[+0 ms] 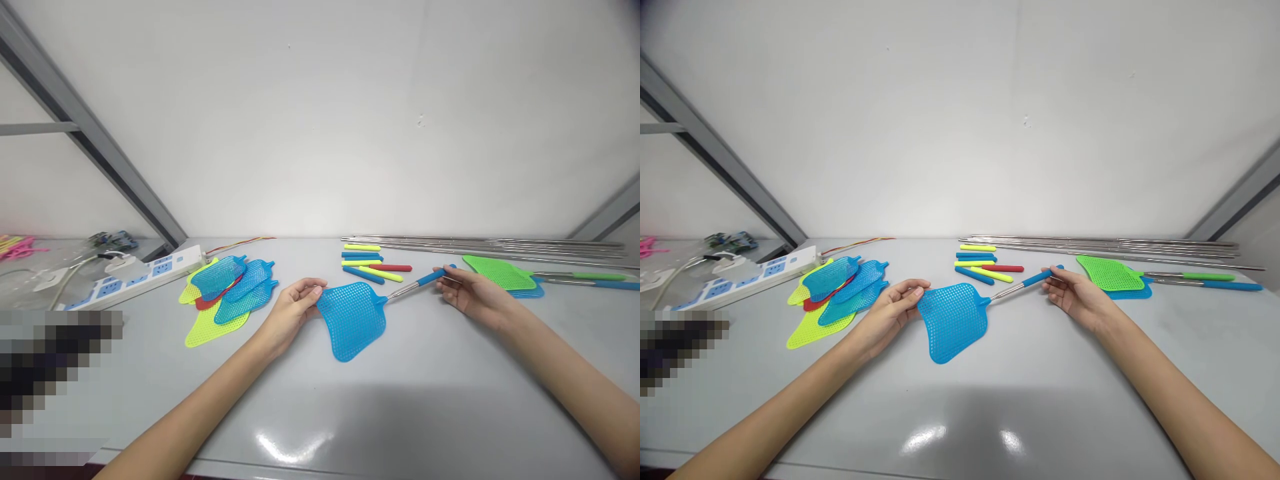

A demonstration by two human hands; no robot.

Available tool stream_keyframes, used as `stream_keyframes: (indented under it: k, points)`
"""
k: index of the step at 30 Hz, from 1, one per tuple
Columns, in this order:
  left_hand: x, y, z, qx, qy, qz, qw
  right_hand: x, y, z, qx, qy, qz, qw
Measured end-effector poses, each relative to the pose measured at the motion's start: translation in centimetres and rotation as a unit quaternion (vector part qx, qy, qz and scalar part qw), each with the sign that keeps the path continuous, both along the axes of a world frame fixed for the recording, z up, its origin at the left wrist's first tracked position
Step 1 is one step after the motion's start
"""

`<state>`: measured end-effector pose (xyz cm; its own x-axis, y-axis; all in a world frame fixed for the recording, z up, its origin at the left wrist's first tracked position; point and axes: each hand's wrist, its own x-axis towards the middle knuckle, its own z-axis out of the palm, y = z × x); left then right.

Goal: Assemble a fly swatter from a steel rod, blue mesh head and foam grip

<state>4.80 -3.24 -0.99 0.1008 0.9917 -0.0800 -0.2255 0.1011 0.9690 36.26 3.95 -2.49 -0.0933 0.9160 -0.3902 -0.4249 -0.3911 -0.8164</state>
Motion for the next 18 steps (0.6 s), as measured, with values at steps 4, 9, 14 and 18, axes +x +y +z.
stream_keyframes:
  k: [4,9,14,18]
  points:
    - [0.08,-0.01,-0.02,-0.003,0.005,-0.005,1.000,-0.20,-0.09,0.19,0.002,-0.002,-0.010,1.000]
    - [0.24,-0.12,0.11,-0.003,0.011,-0.016,1.000,-0.10,0.06,0.07,0.007,-0.001,-0.028,1.000]
    - [0.29,-0.26,0.21,-0.002,0.021,-0.030,0.999,-0.01,0.03,0.10,0.009,-0.010,-0.035,0.999]
    - [0.22,-0.23,0.28,0.001,0.033,-0.035,0.999,-0.11,-0.10,0.29,0.006,-0.021,-0.036,0.999]
